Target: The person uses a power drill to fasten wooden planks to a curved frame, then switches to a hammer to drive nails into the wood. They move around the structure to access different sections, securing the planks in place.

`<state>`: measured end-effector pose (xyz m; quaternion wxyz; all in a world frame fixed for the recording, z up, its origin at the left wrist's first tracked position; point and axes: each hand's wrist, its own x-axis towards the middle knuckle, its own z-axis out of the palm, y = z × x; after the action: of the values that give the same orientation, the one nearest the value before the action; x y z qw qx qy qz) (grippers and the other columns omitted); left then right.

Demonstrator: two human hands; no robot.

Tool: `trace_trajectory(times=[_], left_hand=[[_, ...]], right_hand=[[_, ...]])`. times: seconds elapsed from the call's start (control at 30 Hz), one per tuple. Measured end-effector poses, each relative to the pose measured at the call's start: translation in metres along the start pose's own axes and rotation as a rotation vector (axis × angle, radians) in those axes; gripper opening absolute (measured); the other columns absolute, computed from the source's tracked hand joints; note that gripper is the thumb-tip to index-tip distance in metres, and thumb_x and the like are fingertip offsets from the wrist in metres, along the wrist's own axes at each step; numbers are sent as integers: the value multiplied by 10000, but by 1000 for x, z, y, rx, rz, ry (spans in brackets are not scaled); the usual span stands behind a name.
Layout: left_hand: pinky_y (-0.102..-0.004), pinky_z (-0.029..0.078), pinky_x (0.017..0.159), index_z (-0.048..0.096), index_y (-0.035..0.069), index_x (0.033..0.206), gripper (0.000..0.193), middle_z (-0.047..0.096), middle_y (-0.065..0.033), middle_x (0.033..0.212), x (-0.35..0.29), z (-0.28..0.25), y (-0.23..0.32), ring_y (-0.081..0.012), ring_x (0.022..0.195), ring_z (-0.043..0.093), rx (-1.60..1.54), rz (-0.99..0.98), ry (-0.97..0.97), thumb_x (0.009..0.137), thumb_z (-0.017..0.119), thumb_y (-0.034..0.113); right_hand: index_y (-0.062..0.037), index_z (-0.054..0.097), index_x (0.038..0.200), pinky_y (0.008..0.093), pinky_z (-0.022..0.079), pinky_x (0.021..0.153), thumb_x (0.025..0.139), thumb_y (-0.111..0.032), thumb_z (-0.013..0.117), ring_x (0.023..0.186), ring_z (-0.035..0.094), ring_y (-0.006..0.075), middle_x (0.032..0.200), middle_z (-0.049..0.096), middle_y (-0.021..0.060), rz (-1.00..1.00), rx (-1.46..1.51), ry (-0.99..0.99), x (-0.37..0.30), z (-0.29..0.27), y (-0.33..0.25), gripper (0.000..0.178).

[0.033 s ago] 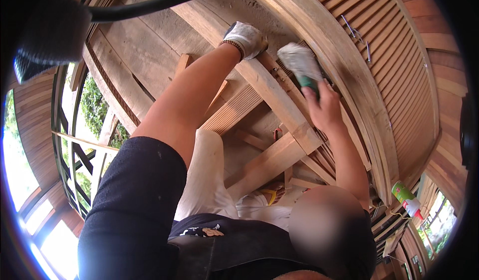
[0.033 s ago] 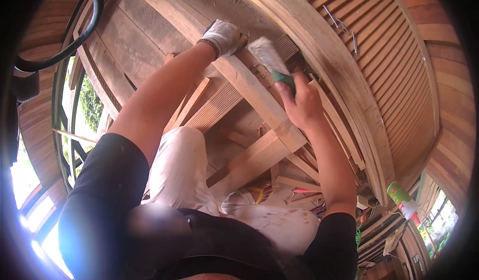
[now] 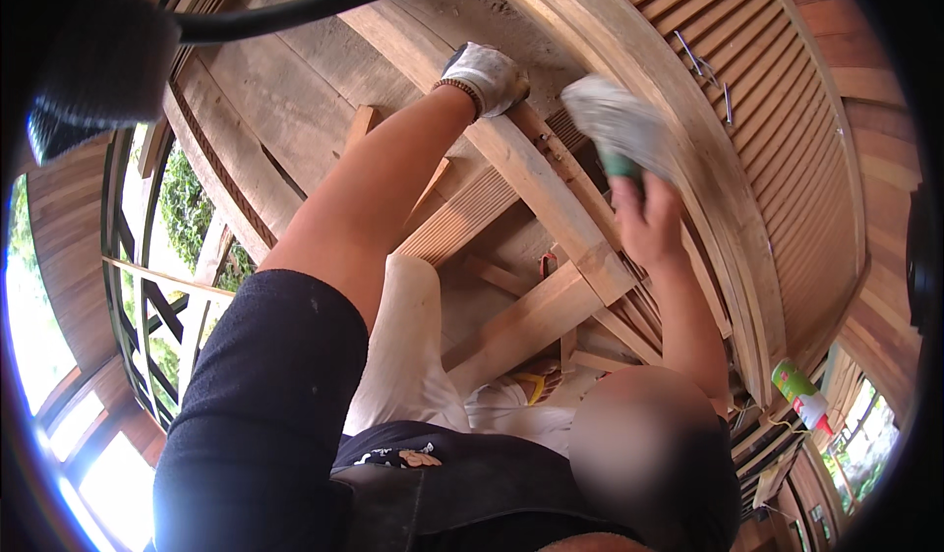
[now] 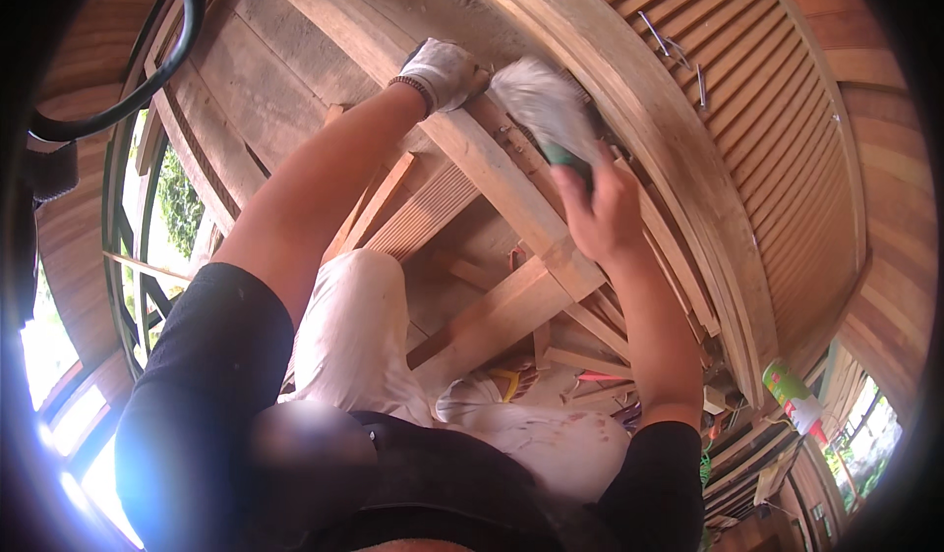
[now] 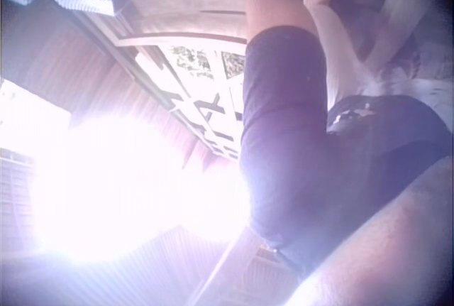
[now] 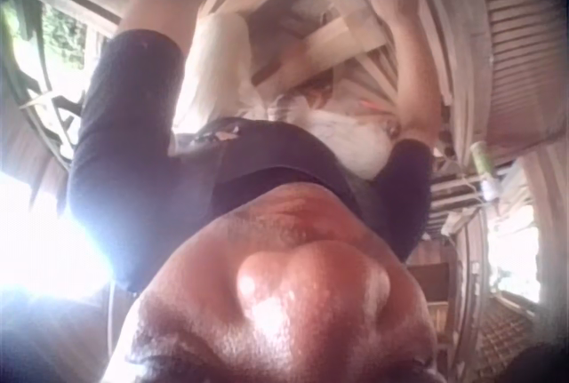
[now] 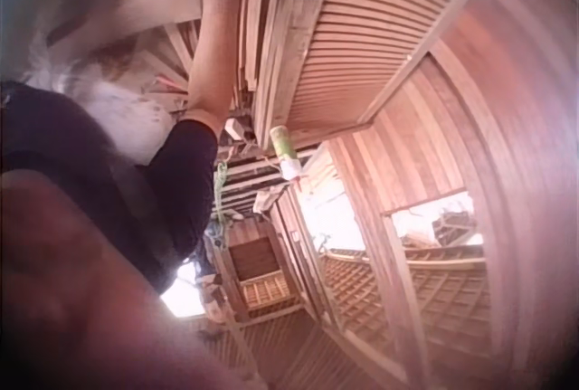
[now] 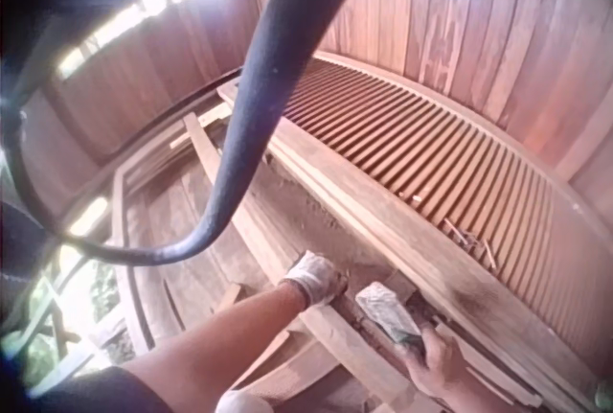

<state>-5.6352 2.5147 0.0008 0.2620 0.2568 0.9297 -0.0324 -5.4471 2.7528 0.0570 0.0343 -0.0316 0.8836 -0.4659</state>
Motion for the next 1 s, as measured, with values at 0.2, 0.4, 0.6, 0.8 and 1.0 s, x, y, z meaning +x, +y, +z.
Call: trace_trajectory(times=[0.2, 0.4, 0.6, 0.8, 1.0], left_hand=[[-448, 554, 964, 786, 72, 1079, 490, 750, -164, 1143, -1, -4, 1, -345, 1078, 717, -46, -48, -35, 1003, 415, 384], [-433, 532, 1007, 787, 72, 1085, 518, 741, -169, 1179, 1, -12, -1, -331, 1136, 697, 46, 11, 5, 1029, 407, 420], [-436, 530, 1014, 785, 63, 1083, 506, 744, -166, 1169, -2, -9, 1, -334, 1126, 700, -34, -49, -7, 1025, 425, 414], [-449, 545, 988, 786, 68, 1085, 510, 749, -167, 1152, 3, -11, -1, -341, 1108, 706, 26, -32, 20, 1028, 414, 412], [-466, 515, 995, 783, 44, 1009, 515, 755, -185, 1044, 6, 3, -3, -368, 1055, 697, -46, -31, 49, 1012, 429, 417]], right_hand=[[12, 547, 1019, 448, 527, 596, 1042, -503, 508, 724, 666, 394, 799, 653, 226, -98, -123, -78, 7, 6, -11, 517], [13, 567, 1012, 475, 553, 661, 1025, -429, 603, 735, 690, 407, 755, 664, 231, 106, -253, -105, 25, 1, -15, 444], [-1, 571, 1028, 391, 538, 603, 1039, -501, 536, 697, 649, 299, 859, 648, 181, -480, 223, 120, 13, 7, -9, 502], [16, 591, 976, 459, 525, 599, 1035, -503, 552, 658, 663, 342, 693, 639, 178, 105, -248, -185, 27, -10, -18, 524], [-15, 600, 966, 396, 505, 608, 1020, -474, 561, 705, 632, 294, 808, 647, 163, -503, 348, 183, 21, -6, -26, 463]])
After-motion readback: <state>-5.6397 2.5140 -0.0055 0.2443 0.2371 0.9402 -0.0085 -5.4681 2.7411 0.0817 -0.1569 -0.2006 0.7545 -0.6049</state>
